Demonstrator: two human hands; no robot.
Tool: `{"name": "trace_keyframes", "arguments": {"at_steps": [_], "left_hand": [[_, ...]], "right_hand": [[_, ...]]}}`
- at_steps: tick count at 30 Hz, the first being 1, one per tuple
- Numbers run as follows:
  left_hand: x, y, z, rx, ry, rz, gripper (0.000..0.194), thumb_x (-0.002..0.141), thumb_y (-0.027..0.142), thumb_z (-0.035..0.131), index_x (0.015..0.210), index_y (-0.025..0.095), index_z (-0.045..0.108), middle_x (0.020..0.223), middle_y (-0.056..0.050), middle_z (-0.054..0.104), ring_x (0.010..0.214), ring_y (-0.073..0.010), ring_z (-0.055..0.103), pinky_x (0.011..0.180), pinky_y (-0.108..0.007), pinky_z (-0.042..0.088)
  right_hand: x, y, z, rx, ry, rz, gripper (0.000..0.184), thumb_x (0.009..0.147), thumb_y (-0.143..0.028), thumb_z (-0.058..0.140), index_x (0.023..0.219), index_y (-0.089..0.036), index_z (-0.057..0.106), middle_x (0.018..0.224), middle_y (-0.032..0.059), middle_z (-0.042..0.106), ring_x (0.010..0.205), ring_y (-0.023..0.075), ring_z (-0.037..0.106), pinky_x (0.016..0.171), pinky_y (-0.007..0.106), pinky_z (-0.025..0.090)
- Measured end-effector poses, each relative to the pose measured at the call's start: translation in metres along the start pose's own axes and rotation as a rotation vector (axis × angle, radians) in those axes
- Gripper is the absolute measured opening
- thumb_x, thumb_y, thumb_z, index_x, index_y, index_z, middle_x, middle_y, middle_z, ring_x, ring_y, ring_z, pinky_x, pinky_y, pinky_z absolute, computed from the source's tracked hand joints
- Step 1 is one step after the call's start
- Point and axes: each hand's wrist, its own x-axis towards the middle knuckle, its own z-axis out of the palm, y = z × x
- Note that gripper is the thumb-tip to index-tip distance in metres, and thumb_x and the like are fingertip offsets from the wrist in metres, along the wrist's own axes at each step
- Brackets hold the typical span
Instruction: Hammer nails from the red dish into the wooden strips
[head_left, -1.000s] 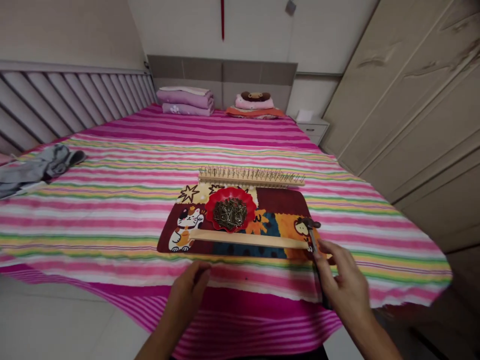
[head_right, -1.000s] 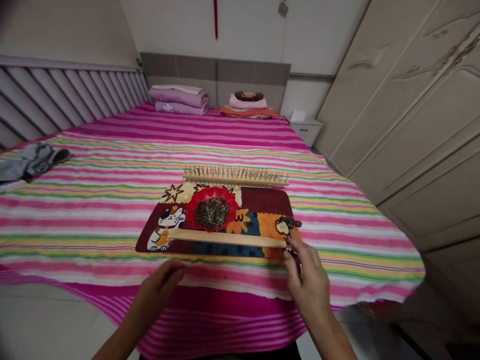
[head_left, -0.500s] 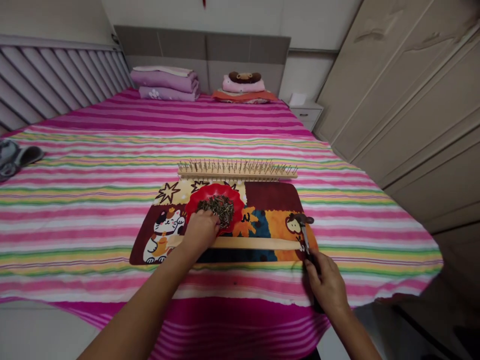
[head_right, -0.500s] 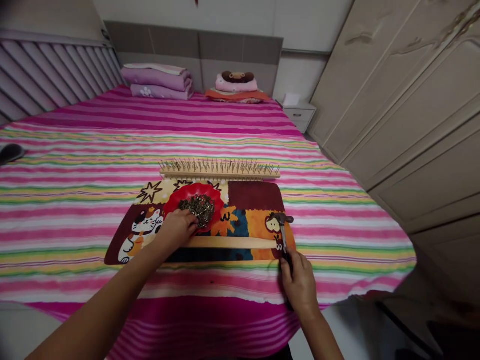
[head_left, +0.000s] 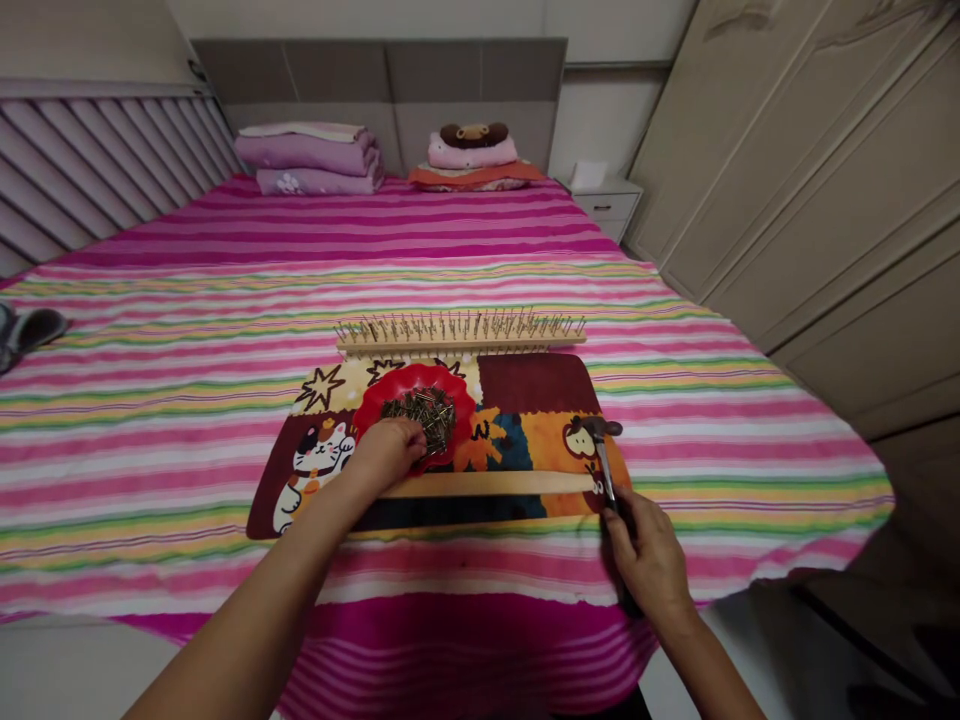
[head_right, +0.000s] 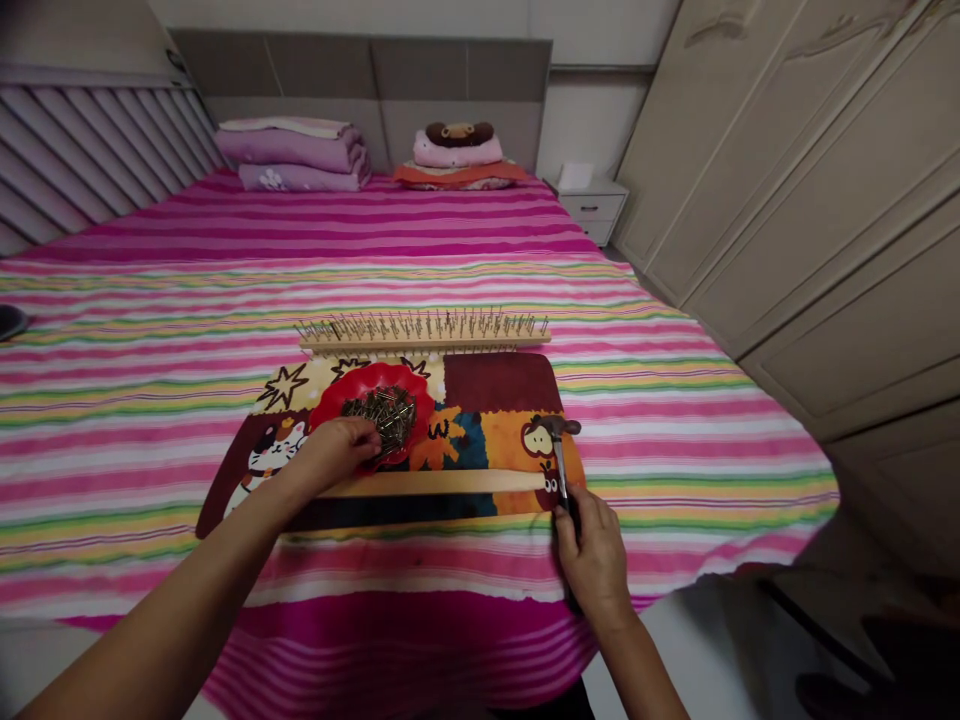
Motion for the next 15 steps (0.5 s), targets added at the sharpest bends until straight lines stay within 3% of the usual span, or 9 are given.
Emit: {"name": "trace_keyframes", "arguments": {"at_steps": [4, 7, 12, 15], "left_hand": [[-0.004, -0.018, -0.002, -0.548, 0.041, -0.16, 0.018, 0.066, 0.037, 0.06, 0.069, 0.019, 0.064, 0.056, 0.003, 0.058, 0.055, -0.0131, 0.051, 0.055, -0.024, 0.039], [-0.01, -0.023, -0.006, -0.75, 0.089, -0.162, 0.023, 0.06, 0.04, 0.064, 0.069, 0.018, 0.064, 0.061, 0.003, 0.062, 0.057, -0.0123, 0.052, 0.059, -0.024, 0.041], [-0.014, -0.028, -0.011, -0.613, 0.054, -0.118, 0.023, 0.065, 0.037, 0.062, 0.078, 0.019, 0.069, 0.072, -0.001, 0.068, 0.067, -0.0161, 0.06, 0.066, -0.028, 0.046], [-0.012, -0.029, -0.009, -0.359, 0.155, -0.061, 0.026, 0.071, 0.029, 0.058, 0.092, 0.019, 0.07, 0.092, -0.005, 0.069, 0.085, -0.019, 0.063, 0.08, -0.032, 0.047]], "right_hand": [[0.0, 0.002, 0.001, 0.0, -0.003, -0.018, 0.035, 0.092, -0.042, 0.04, 0.109, -0.017, 0.057, 0.094, 0.0111, 0.066, 0.087, 0.0251, 0.058, 0.075, 0.038, 0.047], [0.001, 0.003, 0.004, -0.003, 0.015, -0.022, 0.034, 0.091, -0.041, 0.041, 0.106, -0.017, 0.058, 0.091, 0.0109, 0.066, 0.086, 0.0252, 0.059, 0.075, 0.038, 0.047], [0.0, 0.002, 0.005, -0.025, 0.01, -0.025, 0.033, 0.091, -0.04, 0.04, 0.108, -0.017, 0.057, 0.094, 0.0113, 0.065, 0.087, 0.0256, 0.059, 0.075, 0.039, 0.047], [0.0, 0.0, 0.005, -0.039, 0.026, -0.026, 0.032, 0.091, -0.039, 0.038, 0.107, -0.017, 0.056, 0.093, 0.0113, 0.065, 0.086, 0.0254, 0.059, 0.074, 0.038, 0.046]]}}
